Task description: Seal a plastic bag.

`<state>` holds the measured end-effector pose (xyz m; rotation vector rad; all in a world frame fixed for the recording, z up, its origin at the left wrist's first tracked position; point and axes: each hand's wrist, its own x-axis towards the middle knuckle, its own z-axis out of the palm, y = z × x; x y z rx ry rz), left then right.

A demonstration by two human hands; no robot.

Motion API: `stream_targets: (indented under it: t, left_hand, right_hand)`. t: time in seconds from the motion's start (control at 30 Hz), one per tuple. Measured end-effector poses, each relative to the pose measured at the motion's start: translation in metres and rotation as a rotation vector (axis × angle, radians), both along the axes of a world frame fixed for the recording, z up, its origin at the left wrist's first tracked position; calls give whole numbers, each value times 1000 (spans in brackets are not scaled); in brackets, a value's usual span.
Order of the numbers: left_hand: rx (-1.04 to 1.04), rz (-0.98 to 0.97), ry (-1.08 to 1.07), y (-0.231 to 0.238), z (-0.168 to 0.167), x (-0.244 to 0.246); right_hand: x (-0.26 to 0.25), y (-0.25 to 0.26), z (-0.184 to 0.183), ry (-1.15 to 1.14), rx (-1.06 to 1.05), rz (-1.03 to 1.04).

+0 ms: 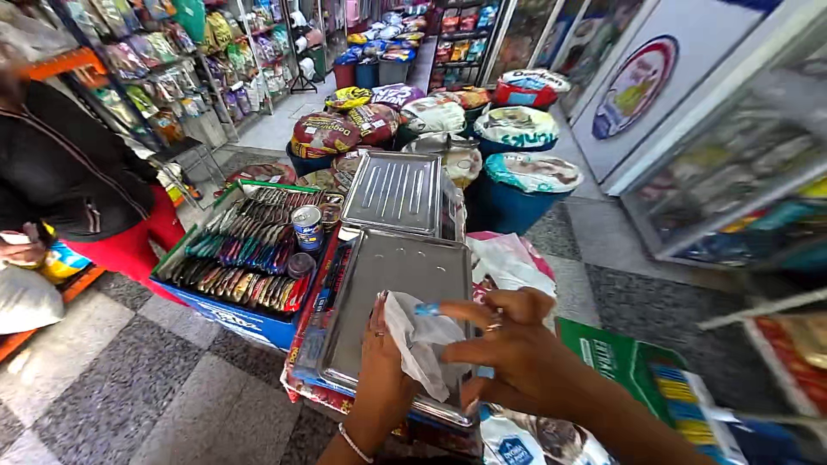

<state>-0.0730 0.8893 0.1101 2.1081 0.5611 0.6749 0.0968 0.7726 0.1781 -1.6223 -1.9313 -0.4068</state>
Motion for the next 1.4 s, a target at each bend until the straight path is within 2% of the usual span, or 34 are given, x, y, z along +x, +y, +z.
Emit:
stream_targets:
  t: [0.07, 0.17, 0.27, 0.33, 0.4, 0.5, 0.57, 0.63, 0.73, 0.83, 0.93, 1.0, 1.1, 1.17, 1.23, 1.4]
  left_hand:
    - [45, -8, 20, -3, 0, 0]
    - [48, -9, 17, -4, 5, 0]
    - [57, -3, -1, -4, 3, -5]
    - [38, -23, -46, -4, -2, -11]
    - [-9, -34, -120, -5, -6, -15]
    - [-10, -38, -179, -8, -9, -15]
    - [16, -45, -206, -6, -12, -11]
    - [9, -80, -245, -1, -16, -8]
    - [-12, -57, -216, 0, -12, -15]
    - [43, -63, -133, -2, -2, -21]
    - [127, -86, -139, 5, -1, -16]
    - [119, -131, -125, 10, -1, -13]
    - [113, -140, -127, 12, 1, -14]
    - [85, -135, -145, 11, -2, -15]
    - [42, -136, -171, 12, -5, -16]
    - [44, -154, -274, 14, -15, -11]
  right_hand:
    - [0, 5, 7, -96, -84, 35]
    - [9, 10, 18, -166, -31, -106]
    - [30, 6, 35, -134, 33, -374]
    - [47, 0, 40, 2, 0, -428]
    - [58, -4, 27, 274, -148, -283]
    - [49, 19, -19, 654, -383, 82]
    - [32, 39, -40, 824, -324, 211]
    - [30, 49, -44, 900, -129, 271]
    - [45, 43, -16, 692, 15, 352]
    - [39, 35, 19, 260, -45, 382]
    - [35, 45, 28, -176, -153, 282]
    - [50, 49, 30, -259, -173, 201]
    - [86, 40, 52, -266, -62, 68]
    - [99, 29, 70, -178, 24, 18]
    - [102, 21, 64, 104, 39, 40]
    - [54, 36, -30, 1104, -345, 253]
